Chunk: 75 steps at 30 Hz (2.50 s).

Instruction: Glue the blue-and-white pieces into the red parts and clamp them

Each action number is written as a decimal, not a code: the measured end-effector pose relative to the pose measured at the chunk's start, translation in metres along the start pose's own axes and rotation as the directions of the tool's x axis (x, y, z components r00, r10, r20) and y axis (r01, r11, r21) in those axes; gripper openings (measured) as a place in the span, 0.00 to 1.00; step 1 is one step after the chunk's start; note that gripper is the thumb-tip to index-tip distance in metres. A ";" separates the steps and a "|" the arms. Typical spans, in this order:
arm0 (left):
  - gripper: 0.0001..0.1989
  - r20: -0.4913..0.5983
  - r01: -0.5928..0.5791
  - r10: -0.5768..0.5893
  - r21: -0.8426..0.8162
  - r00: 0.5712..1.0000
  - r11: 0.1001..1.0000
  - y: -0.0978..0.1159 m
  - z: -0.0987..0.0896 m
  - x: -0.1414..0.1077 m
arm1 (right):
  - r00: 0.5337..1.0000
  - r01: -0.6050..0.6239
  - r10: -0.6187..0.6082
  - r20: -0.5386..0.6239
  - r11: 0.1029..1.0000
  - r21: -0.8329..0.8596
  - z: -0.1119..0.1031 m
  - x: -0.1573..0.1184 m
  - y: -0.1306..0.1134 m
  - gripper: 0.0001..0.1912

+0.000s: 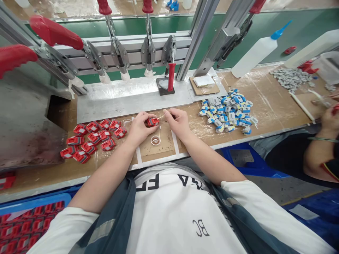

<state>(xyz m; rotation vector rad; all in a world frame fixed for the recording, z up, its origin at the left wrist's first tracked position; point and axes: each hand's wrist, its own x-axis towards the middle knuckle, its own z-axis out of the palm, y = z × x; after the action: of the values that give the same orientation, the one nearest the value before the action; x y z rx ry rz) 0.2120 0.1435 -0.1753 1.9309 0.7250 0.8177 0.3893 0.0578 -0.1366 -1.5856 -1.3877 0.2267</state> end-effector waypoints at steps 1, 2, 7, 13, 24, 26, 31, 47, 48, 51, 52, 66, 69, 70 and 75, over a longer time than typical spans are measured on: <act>0.17 -0.002 -0.001 0.001 -0.001 1.000 1.000 0.000 0.000 0.000 | 1.000 0.000 0.000 0.000 1.000 -0.007 0.000 0.000 0.000 0.33; 0.17 -0.003 -0.003 0.003 -0.001 1.000 1.000 0.000 0.000 0.000 | 1.000 -0.002 0.002 0.001 1.000 -0.013 0.000 -0.001 0.001 0.33; 0.17 -0.007 -0.009 0.009 0.003 1.000 1.000 0.000 0.000 0.000 | 1.000 0.001 0.000 0.014 0.999 -0.034 -0.001 -0.002 0.000 0.32; 0.17 -0.007 -0.007 0.007 0.009 1.000 1.000 -0.001 0.001 0.000 | 0.998 -0.029 0.028 0.064 0.999 0.015 -0.001 -0.002 -0.003 0.33; 0.17 -0.014 -0.007 0.007 0.038 1.000 0.999 0.001 -0.001 0.001 | 0.996 -0.058 0.050 0.068 0.992 0.111 -0.002 0.000 -0.013 0.37; 0.17 -0.026 -0.006 0.007 0.013 1.000 1.000 0.002 -0.002 0.001 | 0.994 -0.011 0.003 0.107 0.997 0.079 -0.005 -0.007 -0.016 0.36; 0.18 -0.119 -0.016 0.000 -0.141 0.993 0.990 0.002 -0.004 0.001 | 0.862 0.229 -0.092 0.498 0.948 -0.221 -0.005 -0.032 -0.027 0.30; 0.29 -0.178 0.032 -0.133 -0.479 0.975 0.877 0.020 -0.008 0.005 | 0.908 0.257 0.035 0.417 0.741 -0.621 -0.168 0.021 0.045 0.12; 0.30 -0.170 0.030 -0.128 -0.487 0.977 0.873 0.022 -0.009 0.004 | 0.927 0.168 0.039 0.373 0.847 -0.504 -0.162 0.019 0.043 0.14; 0.36 -0.119 0.020 -0.093 -0.505 0.988 0.863 0.028 -0.013 0.002 | 0.950 -0.141 0.141 0.277 0.990 -0.019 -0.132 0.010 0.030 0.25; 0.38 -0.096 0.013 -0.072 -0.505 0.993 0.863 0.030 -0.014 0.002 | 0.948 -0.210 0.166 0.272 0.967 0.141 -0.120 0.007 0.024 0.28; 0.36 -0.025 -0.001 -0.012 -0.469 1.000 0.883 0.055 -0.021 -0.005 | 0.928 -0.363 0.208 0.308 0.688 0.629 -0.058 -0.003 -0.043 0.27; 0.31 -0.017 0.002 -0.011 -0.481 1.000 0.876 0.059 -0.019 -0.001 | 0.971 -0.224 0.152 0.183 0.842 0.491 -0.059 -0.004 -0.041 0.23; 0.29 -0.013 0.000 -0.007 -0.478 1.000 0.878 0.060 -0.018 0.000 | 0.983 -0.162 0.108 0.146 0.885 0.436 -0.060 -0.004 -0.042 0.22; 0.28 0.026 0.005 0.007 -0.439 1.000 0.898 0.062 -0.016 0.009 | 0.980 0.133 -0.151 0.129 0.981 0.139 -0.064 0.002 -0.042 0.17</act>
<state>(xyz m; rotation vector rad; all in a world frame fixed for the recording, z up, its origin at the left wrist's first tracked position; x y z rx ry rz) 0.2150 0.1312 -0.1115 1.5296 0.4711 0.8692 0.4060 0.0193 -0.0722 -1.3788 -1.5546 0.3397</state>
